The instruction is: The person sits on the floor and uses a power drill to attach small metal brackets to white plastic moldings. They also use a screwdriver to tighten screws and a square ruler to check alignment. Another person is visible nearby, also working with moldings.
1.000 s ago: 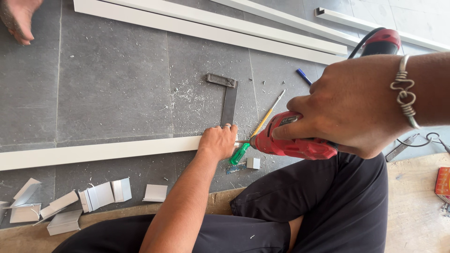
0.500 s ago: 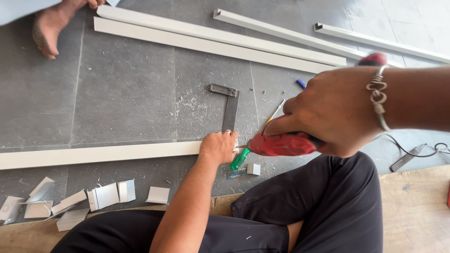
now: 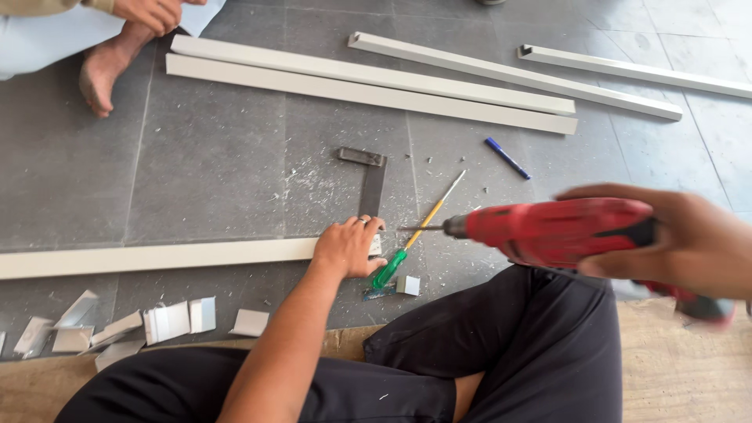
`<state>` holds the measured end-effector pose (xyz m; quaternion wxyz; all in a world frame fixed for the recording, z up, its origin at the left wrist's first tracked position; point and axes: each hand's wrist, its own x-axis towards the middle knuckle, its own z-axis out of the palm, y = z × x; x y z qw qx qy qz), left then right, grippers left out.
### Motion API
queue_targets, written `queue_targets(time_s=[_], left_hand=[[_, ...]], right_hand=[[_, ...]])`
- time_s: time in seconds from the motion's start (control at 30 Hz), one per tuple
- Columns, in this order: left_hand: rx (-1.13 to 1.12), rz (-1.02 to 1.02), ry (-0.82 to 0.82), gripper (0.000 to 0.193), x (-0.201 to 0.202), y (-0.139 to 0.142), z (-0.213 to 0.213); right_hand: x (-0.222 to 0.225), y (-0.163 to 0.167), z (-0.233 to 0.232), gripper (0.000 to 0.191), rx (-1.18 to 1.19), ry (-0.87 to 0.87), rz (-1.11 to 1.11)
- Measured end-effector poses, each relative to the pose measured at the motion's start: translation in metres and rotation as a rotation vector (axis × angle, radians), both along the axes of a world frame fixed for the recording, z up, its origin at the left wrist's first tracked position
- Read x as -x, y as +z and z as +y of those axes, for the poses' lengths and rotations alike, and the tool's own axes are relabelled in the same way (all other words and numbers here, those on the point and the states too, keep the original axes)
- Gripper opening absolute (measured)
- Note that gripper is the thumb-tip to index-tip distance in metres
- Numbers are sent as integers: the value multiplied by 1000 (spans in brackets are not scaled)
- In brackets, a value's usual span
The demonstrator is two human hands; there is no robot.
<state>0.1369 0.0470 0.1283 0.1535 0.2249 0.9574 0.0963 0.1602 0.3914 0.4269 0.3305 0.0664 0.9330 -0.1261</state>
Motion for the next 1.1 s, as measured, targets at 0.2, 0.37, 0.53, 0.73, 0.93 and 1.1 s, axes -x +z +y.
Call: queue_targets(time_s=[0.2, 0.37, 0.53, 0.73, 0.93, 1.1], left_hand=[[-103, 31, 23, 66, -1, 13, 4], [-258, 111, 104, 41, -11, 17, 10], [-350, 80, 159, 16, -22, 12, 11], [-316, 114, 211, 14, -21, 0, 16], [-198, 253, 76, 24, -22, -10, 17], [-190, 311, 87, 25, -24, -18, 21]], right_hand=[[-75, -116, 97, 67, 1147, -932, 75], [-108, -184, 95, 66, 1410, -992, 240], [-85, -183, 93, 66, 1536, -910, 166], [-73, -176, 90, 67, 1475, -899, 68], [-78, -180, 92, 68, 1527, -905, 113], [-83, -181, 94, 69, 1510, -912, 159]])
